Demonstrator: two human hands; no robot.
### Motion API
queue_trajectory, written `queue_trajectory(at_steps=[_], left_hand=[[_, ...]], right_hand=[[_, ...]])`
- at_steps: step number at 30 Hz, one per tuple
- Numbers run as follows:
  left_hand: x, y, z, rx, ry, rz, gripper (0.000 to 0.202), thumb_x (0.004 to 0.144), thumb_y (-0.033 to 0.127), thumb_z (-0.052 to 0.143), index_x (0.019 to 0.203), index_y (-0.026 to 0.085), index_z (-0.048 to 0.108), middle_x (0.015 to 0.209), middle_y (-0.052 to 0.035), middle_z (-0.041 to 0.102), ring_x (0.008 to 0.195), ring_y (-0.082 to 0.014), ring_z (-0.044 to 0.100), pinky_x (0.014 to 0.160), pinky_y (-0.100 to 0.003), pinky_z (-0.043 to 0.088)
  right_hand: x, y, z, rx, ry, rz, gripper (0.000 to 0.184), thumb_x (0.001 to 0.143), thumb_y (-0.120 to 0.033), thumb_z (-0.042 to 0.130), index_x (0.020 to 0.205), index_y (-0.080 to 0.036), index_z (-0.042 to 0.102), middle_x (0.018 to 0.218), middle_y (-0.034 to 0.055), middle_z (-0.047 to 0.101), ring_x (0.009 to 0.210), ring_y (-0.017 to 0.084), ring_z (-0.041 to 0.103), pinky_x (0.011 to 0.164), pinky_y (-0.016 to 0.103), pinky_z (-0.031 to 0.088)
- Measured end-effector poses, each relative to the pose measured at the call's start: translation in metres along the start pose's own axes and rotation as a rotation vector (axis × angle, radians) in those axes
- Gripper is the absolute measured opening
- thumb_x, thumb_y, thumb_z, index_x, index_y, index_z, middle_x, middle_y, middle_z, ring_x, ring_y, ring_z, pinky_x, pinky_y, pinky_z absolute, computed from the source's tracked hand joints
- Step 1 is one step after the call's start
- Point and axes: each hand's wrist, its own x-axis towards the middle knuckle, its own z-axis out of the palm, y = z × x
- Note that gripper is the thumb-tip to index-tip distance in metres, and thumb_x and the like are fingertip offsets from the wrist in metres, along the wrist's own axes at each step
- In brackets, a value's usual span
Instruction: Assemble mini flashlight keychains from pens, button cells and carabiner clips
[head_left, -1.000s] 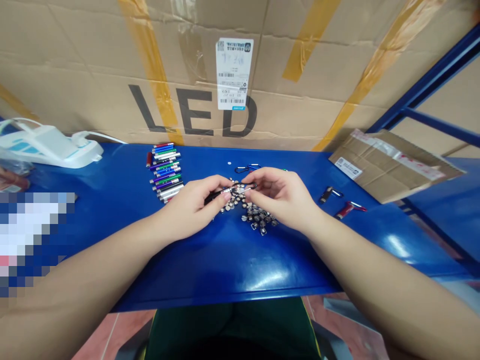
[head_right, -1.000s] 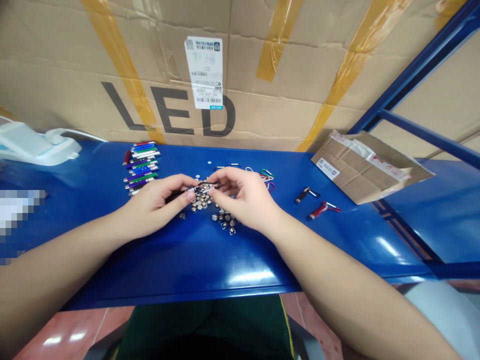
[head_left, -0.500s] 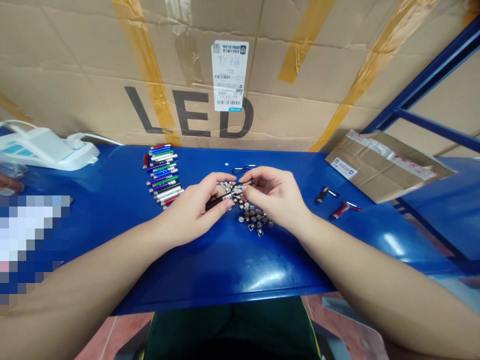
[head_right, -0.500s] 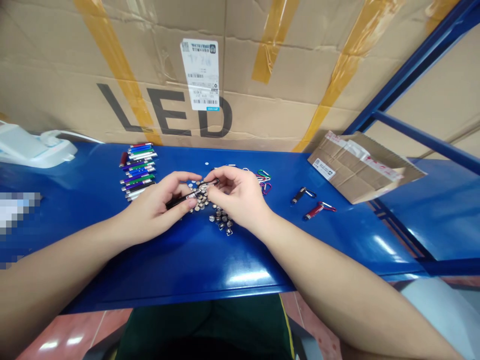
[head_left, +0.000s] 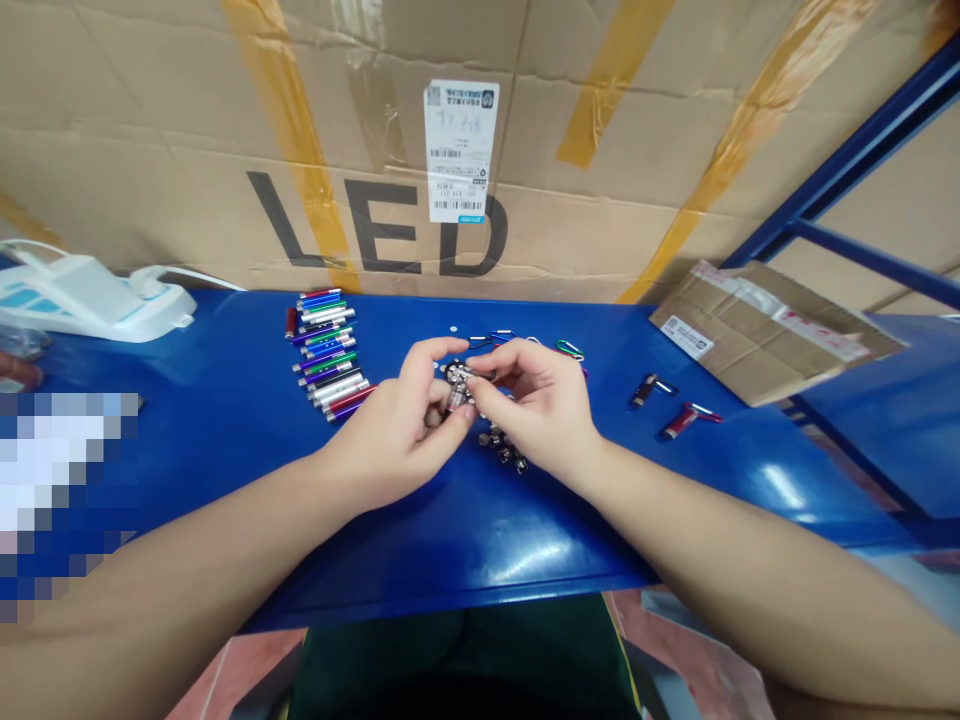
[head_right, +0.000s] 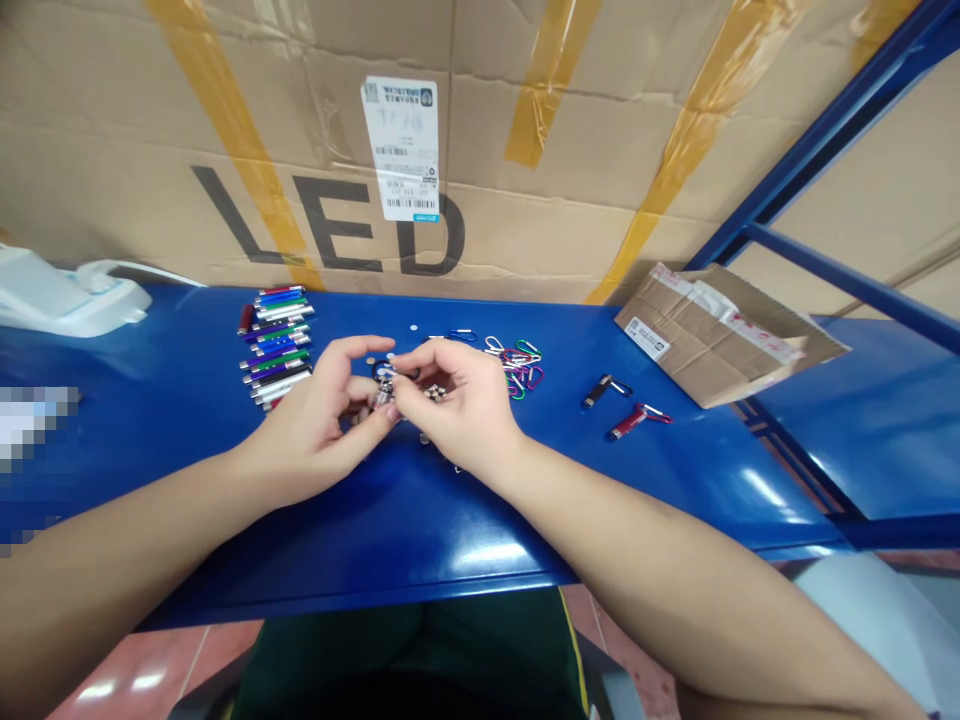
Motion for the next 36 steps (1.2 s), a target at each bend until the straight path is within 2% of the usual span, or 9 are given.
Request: queue_trajectory(at_steps=[6, 12, 15, 18, 22, 26, 32, 34, 36], left_hand=[[0.001, -0.004, -0.002, 0.017, 0.023, 0.004, 0.052, 0.101, 0.033, 0.059, 0.144, 0.022, 0.033, 0.067, 0.0083, 0.060, 0.058, -0.0146, 0.061, 0.053, -0.023, 0.040], [0.004, -0.005, -0.003, 0.001, -0.041, 0.061, 0.050, 0.103, 0.035, 0.056, 0.145, 0.022, 0.031, 0.069, 0.0084, 0.058, 0.060, -0.0144, 0.062, 0.058, -0.024, 0.044], [0.004, -0.003, -0.007, 0.018, -0.003, 0.068, 0.054, 0.103, 0.034, 0.056, 0.148, 0.021, 0.029, 0.066, 0.0096, 0.054, 0.057, -0.0134, 0.058, 0.058, -0.024, 0.042], [0.004, -0.002, -0.013, 0.039, 0.064, 0.062, 0.054, 0.102, 0.035, 0.058, 0.146, 0.020, 0.032, 0.065, 0.0092, 0.054, 0.054, -0.0127, 0.054, 0.055, -0.025, 0.040], [0.006, -0.005, -0.020, 0.037, 0.124, 0.060, 0.038, 0.100, 0.037, 0.059, 0.128, 0.021, 0.039, 0.066, 0.0076, 0.058, 0.055, -0.0135, 0.056, 0.053, -0.025, 0.042], [0.008, -0.011, -0.021, -0.018, 0.117, 0.023, 0.029, 0.101, 0.043, 0.059, 0.107, 0.025, 0.037, 0.069, 0.0051, 0.064, 0.059, -0.0154, 0.065, 0.054, -0.025, 0.050], [0.009, -0.013, -0.015, -0.162, 0.006, -0.081, 0.033, 0.099, 0.046, 0.066, 0.106, 0.025, 0.042, 0.080, 0.0006, 0.069, 0.064, -0.0174, 0.073, 0.045, -0.022, 0.056], [0.009, -0.012, -0.013, -0.174, 0.009, -0.113, 0.034, 0.096, 0.046, 0.071, 0.104, 0.024, 0.047, 0.076, 0.0015, 0.068, 0.056, -0.0155, 0.069, 0.043, -0.022, 0.055], [0.010, -0.011, -0.012, -0.149, 0.016, -0.124, 0.035, 0.092, 0.048, 0.075, 0.100, 0.023, 0.052, 0.074, 0.0022, 0.067, 0.049, -0.0128, 0.063, 0.044, -0.023, 0.054]], right_hand=[[-0.002, 0.004, 0.000, 0.018, -0.043, 0.043, 0.017, 0.086, -0.033, 0.082, 0.095, -0.020, 0.075, 0.102, 0.0077, 0.081, 0.094, 0.022, 0.078, 0.086, 0.038, 0.065], [-0.001, -0.001, -0.006, 0.045, -0.072, 0.047, 0.018, 0.085, -0.035, 0.085, 0.091, -0.020, 0.077, 0.101, 0.0073, 0.081, 0.093, 0.021, 0.077, 0.087, 0.038, 0.065], [0.008, -0.003, -0.026, -0.047, -0.079, 0.053, 0.024, 0.084, -0.037, 0.084, 0.102, -0.020, 0.080, 0.099, 0.0069, 0.081, 0.088, 0.021, 0.076, 0.084, 0.037, 0.064], [0.023, -0.001, -0.059, -0.261, -0.101, 0.082, 0.025, 0.087, -0.035, 0.079, 0.105, -0.019, 0.082, 0.094, 0.0066, 0.081, 0.076, 0.018, 0.072, 0.071, 0.034, 0.060], [0.041, 0.009, -0.097, -0.583, -0.178, 0.161, 0.016, 0.086, -0.031, 0.074, 0.091, -0.018, 0.082, 0.079, 0.0051, 0.079, 0.063, 0.015, 0.064, 0.059, 0.030, 0.049], [0.048, 0.021, -0.112, -0.727, -0.155, 0.203, 0.011, 0.083, -0.023, 0.070, 0.086, -0.017, 0.079, 0.069, 0.0034, 0.073, 0.059, 0.015, 0.060, 0.059, 0.031, 0.046], [0.045, 0.021, -0.101, -0.953, -0.092, 0.018, 0.006, 0.081, -0.017, 0.070, 0.082, -0.018, 0.076, 0.083, 0.0066, 0.074, 0.070, 0.019, 0.060, 0.074, 0.037, 0.049], [0.038, 0.013, -0.087, -0.790, -0.115, -0.034, 0.010, 0.088, -0.025, 0.070, 0.094, -0.020, 0.075, 0.090, 0.0068, 0.075, 0.073, 0.019, 0.062, 0.074, 0.036, 0.051], [0.029, 0.003, -0.069, -0.521, -0.226, -0.011, 0.022, 0.096, -0.035, 0.067, 0.113, -0.022, 0.072, 0.093, 0.0048, 0.076, 0.074, 0.018, 0.065, 0.070, 0.033, 0.052]])
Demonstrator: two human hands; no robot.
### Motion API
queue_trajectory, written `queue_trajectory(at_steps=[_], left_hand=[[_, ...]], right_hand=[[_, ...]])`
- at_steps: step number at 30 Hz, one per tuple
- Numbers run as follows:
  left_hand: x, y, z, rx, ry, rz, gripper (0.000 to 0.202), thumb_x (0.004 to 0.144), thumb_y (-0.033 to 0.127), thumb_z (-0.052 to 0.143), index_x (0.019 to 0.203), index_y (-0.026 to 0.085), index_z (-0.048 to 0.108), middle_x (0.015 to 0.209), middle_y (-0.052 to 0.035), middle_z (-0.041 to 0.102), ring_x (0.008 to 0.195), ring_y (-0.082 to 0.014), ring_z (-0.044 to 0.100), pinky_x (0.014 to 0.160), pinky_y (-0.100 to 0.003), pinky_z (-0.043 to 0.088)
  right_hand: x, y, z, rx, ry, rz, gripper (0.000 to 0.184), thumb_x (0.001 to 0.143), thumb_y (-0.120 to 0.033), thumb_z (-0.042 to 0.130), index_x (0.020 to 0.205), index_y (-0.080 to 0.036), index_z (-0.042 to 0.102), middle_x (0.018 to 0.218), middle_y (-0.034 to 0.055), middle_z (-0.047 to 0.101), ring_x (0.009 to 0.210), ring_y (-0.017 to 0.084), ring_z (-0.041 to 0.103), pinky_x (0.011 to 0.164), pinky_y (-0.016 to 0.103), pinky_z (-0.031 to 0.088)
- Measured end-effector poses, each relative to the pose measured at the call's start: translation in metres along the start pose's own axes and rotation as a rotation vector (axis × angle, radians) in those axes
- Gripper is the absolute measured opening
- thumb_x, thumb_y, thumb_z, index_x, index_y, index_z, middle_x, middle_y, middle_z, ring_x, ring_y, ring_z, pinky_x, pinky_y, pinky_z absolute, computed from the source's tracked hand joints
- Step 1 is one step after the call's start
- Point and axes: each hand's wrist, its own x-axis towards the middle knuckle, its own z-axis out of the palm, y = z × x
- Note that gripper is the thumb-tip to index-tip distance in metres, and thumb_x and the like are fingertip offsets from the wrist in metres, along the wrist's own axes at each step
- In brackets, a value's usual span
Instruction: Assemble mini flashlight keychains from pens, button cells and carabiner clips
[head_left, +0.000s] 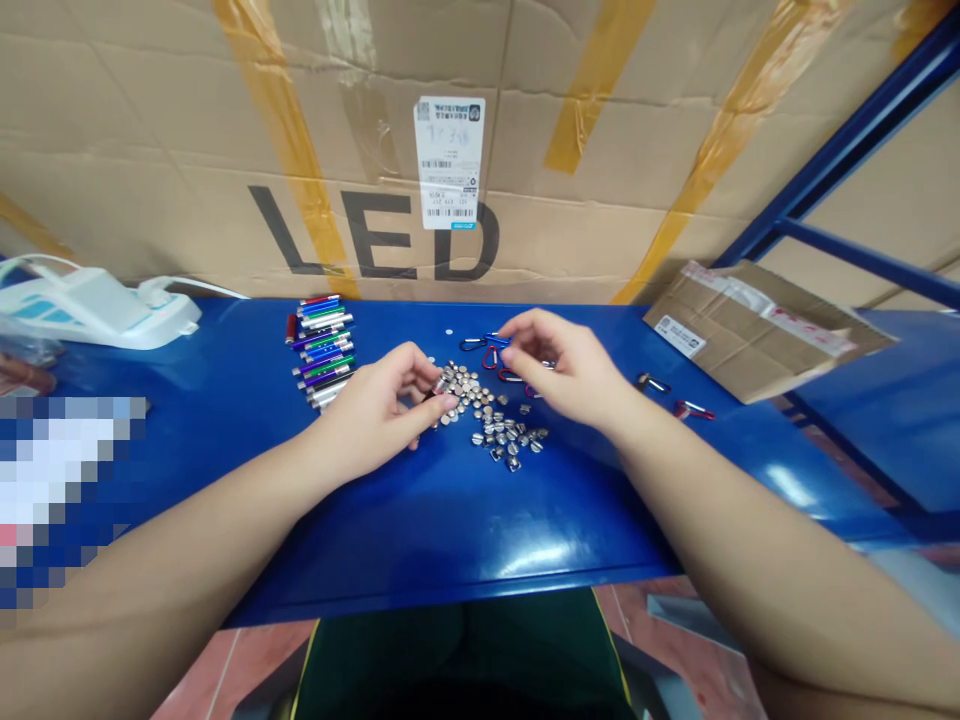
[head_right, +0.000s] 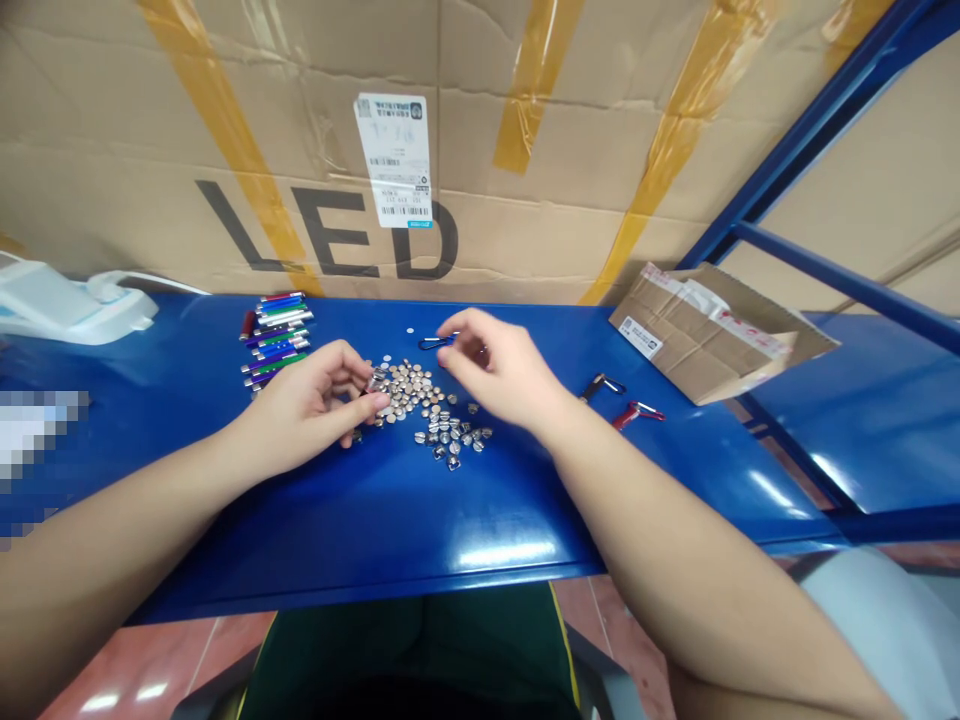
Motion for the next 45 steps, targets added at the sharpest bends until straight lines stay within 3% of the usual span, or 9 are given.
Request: queue_trajectory(at_steps=[9, 15, 20, 27, 32, 34, 37, 40, 45], left_hand=[[0.002, 0.006, -0.001, 0.349, 0.031, 0.342, 0.023, 0.104, 0.038, 0.061, 0.110, 0.020, 0.075, 0.102, -0.0057, 0.079, 0.094, -0.0202, 0.073, 0.083, -0.030, 0.056], [-0.002, 0.008, -0.009, 0.568, 0.018, 0.594, 0.025, 0.108, 0.029, 0.055, 0.119, 0.020, 0.075, 0.098, -0.0065, 0.078, 0.091, -0.0197, 0.070, 0.087, -0.031, 0.053], [-0.008, 0.008, -0.010, 0.582, -0.050, 0.642, 0.025, 0.110, 0.028, 0.053, 0.118, 0.020, 0.075, 0.097, -0.0054, 0.078, 0.089, -0.0181, 0.071, 0.080, -0.027, 0.051], [-0.005, 0.018, -0.007, 0.221, -0.321, 0.159, 0.032, 0.107, 0.044, 0.052, 0.103, 0.022, 0.075, 0.093, -0.0009, 0.075, 0.083, -0.0159, 0.067, 0.078, -0.026, 0.051], [-0.002, 0.015, -0.018, -0.323, -0.652, -0.492, 0.049, 0.091, 0.068, 0.066, 0.092, 0.019, 0.067, 0.055, 0.0089, 0.030, 0.047, -0.0079, 0.022, 0.045, -0.021, 0.023], [-0.002, 0.013, -0.020, -0.383, -0.687, -0.591, 0.051, 0.089, 0.070, 0.066, 0.091, 0.019, 0.065, 0.054, 0.0106, 0.025, 0.045, -0.0071, 0.016, 0.044, -0.021, 0.019], [-0.001, 0.011, -0.019, -0.101, -0.483, -0.395, 0.046, 0.093, 0.066, 0.064, 0.098, 0.020, 0.067, 0.059, 0.0053, 0.047, 0.049, -0.0109, 0.041, 0.051, -0.025, 0.037], [0.001, 0.011, -0.015, 0.255, -0.224, -0.024, 0.034, 0.095, 0.054, 0.067, 0.110, 0.023, 0.069, 0.096, -0.0026, 0.074, 0.081, -0.0185, 0.067, 0.077, -0.030, 0.051], [0.002, 0.010, -0.015, 0.374, -0.182, 0.168, 0.031, 0.104, 0.048, 0.055, 0.103, 0.023, 0.075, 0.098, -0.0023, 0.077, 0.090, -0.0195, 0.070, 0.082, -0.029, 0.048]], right_hand=[[-0.009, -0.027, 0.023, 0.137, -0.305, -0.076, 0.029, 0.101, -0.039, 0.062, 0.081, -0.019, 0.066, 0.074, 0.0005, 0.066, 0.069, 0.015, 0.058, 0.066, 0.028, 0.044], [-0.008, -0.028, 0.021, 0.520, -0.462, 0.089, 0.032, 0.100, -0.045, 0.063, 0.083, -0.018, 0.065, 0.072, 0.0002, 0.064, 0.063, 0.012, 0.055, 0.060, 0.025, 0.046], [-0.010, -0.030, 0.017, 0.544, -0.500, 0.029, 0.029, 0.098, -0.040, 0.068, 0.081, -0.016, 0.067, 0.069, -0.0012, 0.060, 0.061, 0.010, 0.051, 0.056, 0.023, 0.042], [-0.013, -0.027, 0.009, 0.116, -0.427, -0.396, 0.025, 0.105, -0.024, 0.059, 0.085, -0.014, 0.069, 0.077, 0.0030, 0.065, 0.070, 0.013, 0.057, 0.069, 0.026, 0.046], [-0.016, -0.032, 0.015, -0.225, -0.411, -0.733, 0.029, 0.111, -0.017, 0.047, 0.092, -0.014, 0.070, 0.088, 0.0086, 0.071, 0.083, 0.019, 0.059, 0.081, 0.031, 0.048], [-0.015, -0.032, 0.019, -0.311, -0.380, -0.782, 0.033, 0.111, -0.017, 0.045, 0.088, -0.015, 0.068, 0.086, 0.0086, 0.070, 0.081, 0.019, 0.057, 0.078, 0.032, 0.047], [-0.013, -0.027, 0.022, -0.234, -0.363, -0.652, 0.026, 0.110, -0.018, 0.049, 0.091, -0.015, 0.068, 0.084, 0.0064, 0.068, 0.081, 0.018, 0.057, 0.079, 0.031, 0.046], [-0.009, -0.019, 0.021, -0.086, -0.363, -0.390, 0.026, 0.108, -0.021, 0.053, 0.085, -0.016, 0.064, 0.079, 0.0024, 0.062, 0.074, 0.015, 0.056, 0.074, 0.029, 0.044], [-0.006, -0.016, 0.017, 0.099, -0.373, -0.279, 0.031, 0.108, -0.026, 0.052, 0.079, -0.018, 0.057, 0.071, -0.0015, 0.055, 0.069, 0.013, 0.051, 0.069, 0.026, 0.041]])
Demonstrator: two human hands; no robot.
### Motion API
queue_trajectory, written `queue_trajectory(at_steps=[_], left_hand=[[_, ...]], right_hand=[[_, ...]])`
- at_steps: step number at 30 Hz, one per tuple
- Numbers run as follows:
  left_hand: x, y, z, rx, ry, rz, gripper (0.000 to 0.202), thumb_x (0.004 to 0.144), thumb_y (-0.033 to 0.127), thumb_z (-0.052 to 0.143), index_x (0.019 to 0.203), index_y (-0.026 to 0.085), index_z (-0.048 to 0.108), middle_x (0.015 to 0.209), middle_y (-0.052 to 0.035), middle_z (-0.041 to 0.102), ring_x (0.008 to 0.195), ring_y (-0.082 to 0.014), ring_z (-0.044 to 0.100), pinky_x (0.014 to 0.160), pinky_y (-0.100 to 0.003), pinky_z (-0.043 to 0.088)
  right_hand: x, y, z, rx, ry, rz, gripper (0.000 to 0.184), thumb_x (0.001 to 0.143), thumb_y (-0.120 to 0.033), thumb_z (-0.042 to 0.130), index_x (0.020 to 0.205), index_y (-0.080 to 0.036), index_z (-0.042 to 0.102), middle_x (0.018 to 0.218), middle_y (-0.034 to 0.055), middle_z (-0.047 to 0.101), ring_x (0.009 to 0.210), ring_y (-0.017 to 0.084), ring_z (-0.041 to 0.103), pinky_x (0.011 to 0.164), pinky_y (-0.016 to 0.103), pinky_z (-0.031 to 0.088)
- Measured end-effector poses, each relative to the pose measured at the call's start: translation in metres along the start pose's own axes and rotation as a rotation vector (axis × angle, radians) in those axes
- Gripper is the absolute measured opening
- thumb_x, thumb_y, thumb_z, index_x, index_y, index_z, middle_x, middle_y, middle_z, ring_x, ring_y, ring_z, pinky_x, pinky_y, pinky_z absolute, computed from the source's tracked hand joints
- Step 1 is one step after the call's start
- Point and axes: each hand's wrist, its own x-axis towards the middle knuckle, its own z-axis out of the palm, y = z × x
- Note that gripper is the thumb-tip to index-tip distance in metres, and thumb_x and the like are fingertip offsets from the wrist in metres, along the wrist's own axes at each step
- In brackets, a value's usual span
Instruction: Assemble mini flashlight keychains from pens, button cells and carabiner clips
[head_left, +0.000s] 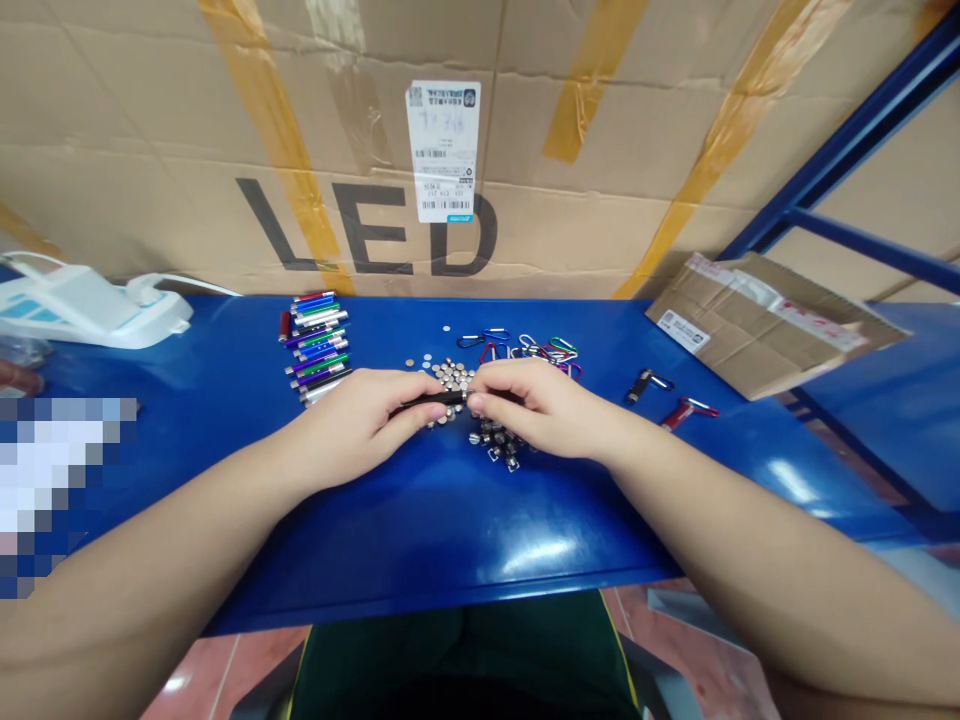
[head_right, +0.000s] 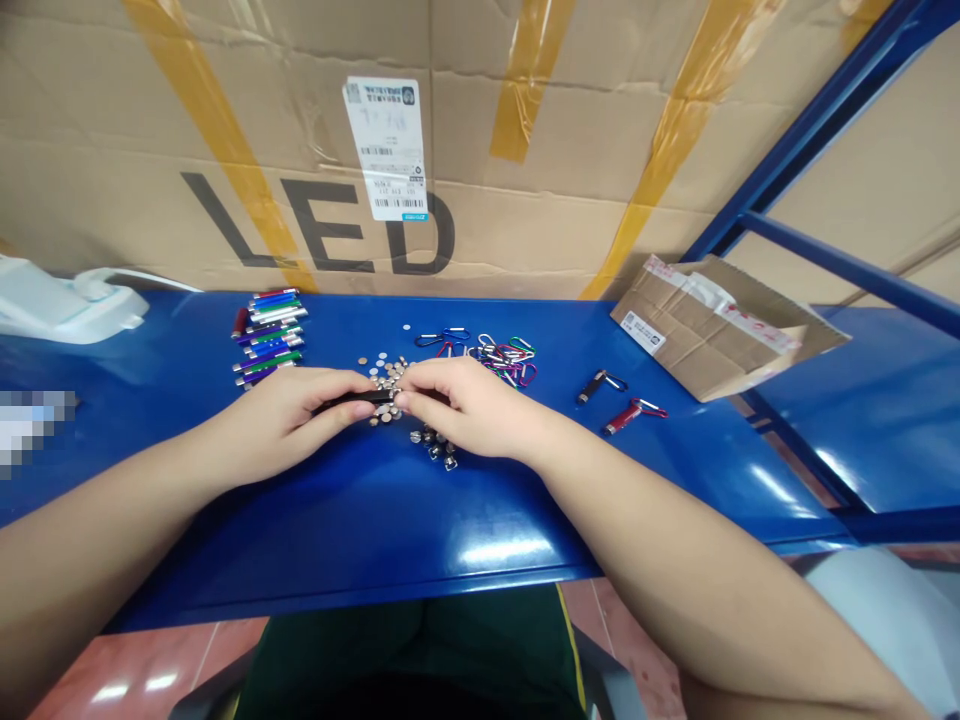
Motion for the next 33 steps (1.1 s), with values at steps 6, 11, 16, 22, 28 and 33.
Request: queue_trajectory(at_steps=[6, 11, 16, 22, 28, 33], left_hand=[[0.000, 0.000, 0.008, -0.658, -0.189, -0.428, 0.059, 0.096, 0.074, 0.053, 0.086, 0.018, 0.065, 0.053, 0.0094, 0.026, 0.046, -0.0085, 0.022, 0.045, -0.023, 0.024], [0.002, 0.002, 0.011, -0.643, -0.106, -0.342, 0.052, 0.093, 0.068, 0.066, 0.085, 0.017, 0.062, 0.061, 0.0050, 0.044, 0.051, -0.0083, 0.039, 0.049, -0.021, 0.033], [0.000, -0.010, -0.005, -0.570, 0.206, -0.310, 0.033, 0.099, 0.052, 0.061, 0.092, 0.020, 0.062, 0.076, 0.0006, 0.061, 0.062, -0.0123, 0.055, 0.055, -0.023, 0.044], [-0.008, -0.023, -0.023, -0.119, 0.244, -0.447, 0.042, 0.103, 0.049, 0.047, 0.076, 0.021, 0.062, 0.076, -0.0039, 0.071, 0.065, -0.0182, 0.065, 0.057, -0.029, 0.050], [-0.009, -0.010, -0.010, -0.217, 0.130, -0.435, 0.042, 0.103, 0.056, 0.045, 0.094, 0.021, 0.066, 0.095, -0.0086, 0.078, 0.072, -0.0236, 0.075, 0.061, -0.036, 0.061], [-0.006, -0.009, -0.007, -0.144, 0.094, -0.394, 0.043, 0.104, 0.054, 0.043, 0.096, 0.020, 0.069, 0.080, -0.0063, 0.076, 0.068, -0.0228, 0.075, 0.065, -0.036, 0.061]], right_hand=[[-0.002, -0.005, -0.004, -0.228, 0.006, -0.178, 0.023, 0.110, -0.022, 0.050, 0.091, -0.017, 0.063, 0.083, 0.0037, 0.058, 0.079, 0.017, 0.054, 0.078, 0.030, 0.044], [-0.004, -0.001, -0.002, -0.210, 0.058, -0.133, 0.021, 0.107, -0.021, 0.051, 0.091, -0.017, 0.065, 0.096, 0.0084, 0.062, 0.089, 0.019, 0.060, 0.086, 0.032, 0.049], [-0.005, -0.003, -0.004, -0.219, 0.251, -0.017, 0.026, 0.088, -0.014, 0.058, 0.066, -0.021, 0.045, 0.074, 0.0031, 0.059, 0.072, 0.016, 0.055, 0.071, 0.030, 0.044], [-0.006, -0.005, -0.011, -0.274, 0.309, 0.093, 0.025, 0.081, -0.017, 0.056, 0.062, -0.021, 0.041, 0.066, 0.0009, 0.054, 0.065, 0.014, 0.050, 0.065, 0.030, 0.038], [-0.007, -0.004, -0.014, -0.284, 0.317, 0.133, 0.024, 0.081, -0.019, 0.057, 0.062, -0.022, 0.041, 0.068, 0.0018, 0.057, 0.067, 0.015, 0.051, 0.067, 0.031, 0.038], [-0.007, -0.005, -0.012, -0.277, 0.306, 0.132, 0.024, 0.081, -0.018, 0.057, 0.062, -0.021, 0.042, 0.067, 0.0012, 0.054, 0.066, 0.015, 0.049, 0.066, 0.031, 0.037]])
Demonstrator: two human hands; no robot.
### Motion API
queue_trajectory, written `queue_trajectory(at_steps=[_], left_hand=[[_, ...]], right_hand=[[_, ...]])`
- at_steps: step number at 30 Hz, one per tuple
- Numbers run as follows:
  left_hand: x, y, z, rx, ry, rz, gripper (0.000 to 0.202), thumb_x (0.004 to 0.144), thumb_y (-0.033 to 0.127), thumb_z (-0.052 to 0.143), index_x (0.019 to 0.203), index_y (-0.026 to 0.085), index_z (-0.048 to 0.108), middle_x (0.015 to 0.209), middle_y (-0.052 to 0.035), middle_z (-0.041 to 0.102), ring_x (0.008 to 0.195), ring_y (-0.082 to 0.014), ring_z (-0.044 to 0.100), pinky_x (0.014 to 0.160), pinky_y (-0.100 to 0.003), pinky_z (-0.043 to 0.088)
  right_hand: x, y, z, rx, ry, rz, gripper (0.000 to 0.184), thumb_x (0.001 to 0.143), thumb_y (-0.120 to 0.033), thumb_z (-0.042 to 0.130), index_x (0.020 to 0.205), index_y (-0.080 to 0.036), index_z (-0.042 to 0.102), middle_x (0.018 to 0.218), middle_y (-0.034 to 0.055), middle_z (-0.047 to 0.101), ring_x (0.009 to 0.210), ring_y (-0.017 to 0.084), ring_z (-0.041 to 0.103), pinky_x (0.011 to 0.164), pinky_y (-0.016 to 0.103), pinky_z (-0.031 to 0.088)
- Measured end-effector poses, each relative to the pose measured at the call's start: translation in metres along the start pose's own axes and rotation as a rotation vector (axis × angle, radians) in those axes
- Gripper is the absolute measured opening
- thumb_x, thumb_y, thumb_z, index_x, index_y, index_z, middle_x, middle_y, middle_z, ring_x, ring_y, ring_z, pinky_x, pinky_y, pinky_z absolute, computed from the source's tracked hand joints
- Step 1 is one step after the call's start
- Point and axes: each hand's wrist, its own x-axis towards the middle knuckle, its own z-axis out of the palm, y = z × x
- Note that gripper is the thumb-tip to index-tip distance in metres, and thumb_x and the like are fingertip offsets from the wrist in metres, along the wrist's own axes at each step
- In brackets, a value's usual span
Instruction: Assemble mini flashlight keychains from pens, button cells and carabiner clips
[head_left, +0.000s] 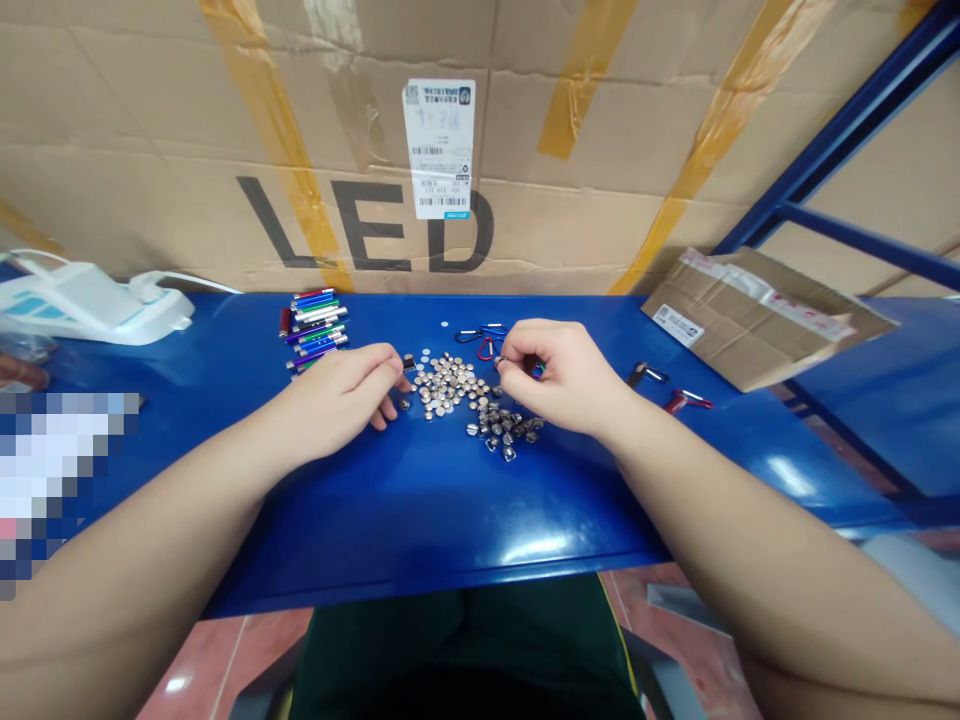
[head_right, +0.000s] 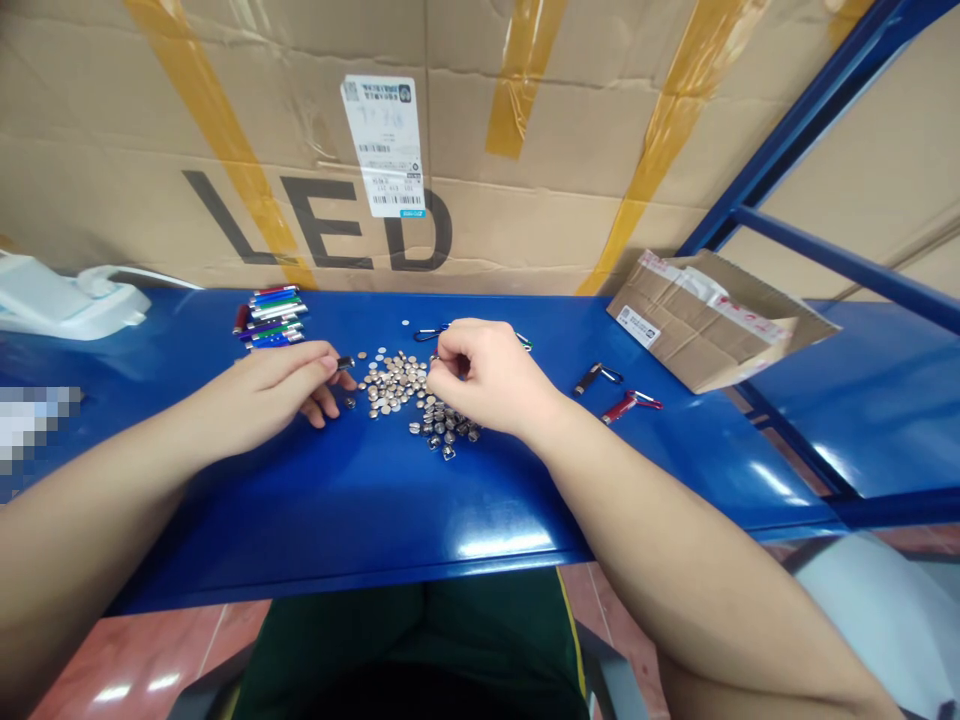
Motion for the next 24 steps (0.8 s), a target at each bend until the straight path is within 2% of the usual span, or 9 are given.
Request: queue_trajectory(at_steps=[5, 11, 19, 24], left_hand=[[0.000, 0.001, 0.002, 0.105, -0.038, 0.062, 0.041, 0.103, 0.052, 0.044, 0.086, 0.021, 0.065, 0.089, -0.0051, 0.079, 0.073, -0.0212, 0.075, 0.075, -0.036, 0.060], [-0.003, 0.006, 0.007, 0.196, -0.128, 0.133, 0.040, 0.104, 0.049, 0.040, 0.086, 0.024, 0.066, 0.088, -0.0009, 0.078, 0.079, -0.0203, 0.075, 0.079, -0.034, 0.058], [-0.008, 0.023, 0.023, 0.107, -0.170, 0.108, 0.034, 0.102, 0.048, 0.046, 0.086, 0.024, 0.063, 0.088, -0.0006, 0.079, 0.083, -0.0220, 0.079, 0.084, -0.036, 0.059], [-0.009, 0.026, 0.031, 0.020, -0.184, 0.098, 0.032, 0.102, 0.048, 0.047, 0.087, 0.023, 0.061, 0.089, -0.0019, 0.078, 0.088, -0.0238, 0.080, 0.086, -0.037, 0.061]], right_hand=[[0.001, -0.001, -0.001, 0.008, -0.002, -0.009, 0.023, 0.081, -0.019, 0.056, 0.062, -0.021, 0.043, 0.067, 0.0014, 0.054, 0.065, 0.015, 0.049, 0.066, 0.031, 0.037], [-0.001, -0.002, -0.002, -0.003, -0.072, 0.002, 0.024, 0.082, -0.017, 0.056, 0.061, -0.021, 0.044, 0.066, 0.0005, 0.053, 0.064, 0.014, 0.046, 0.065, 0.029, 0.036], [-0.002, -0.004, -0.003, -0.006, -0.090, -0.004, 0.022, 0.082, -0.016, 0.056, 0.062, -0.020, 0.047, 0.066, 0.0003, 0.052, 0.063, 0.014, 0.045, 0.064, 0.029, 0.035], [-0.002, -0.005, -0.003, 0.003, -0.098, -0.023, 0.023, 0.082, -0.016, 0.055, 0.062, -0.020, 0.046, 0.064, -0.0005, 0.050, 0.063, 0.014, 0.046, 0.064, 0.028, 0.035]])
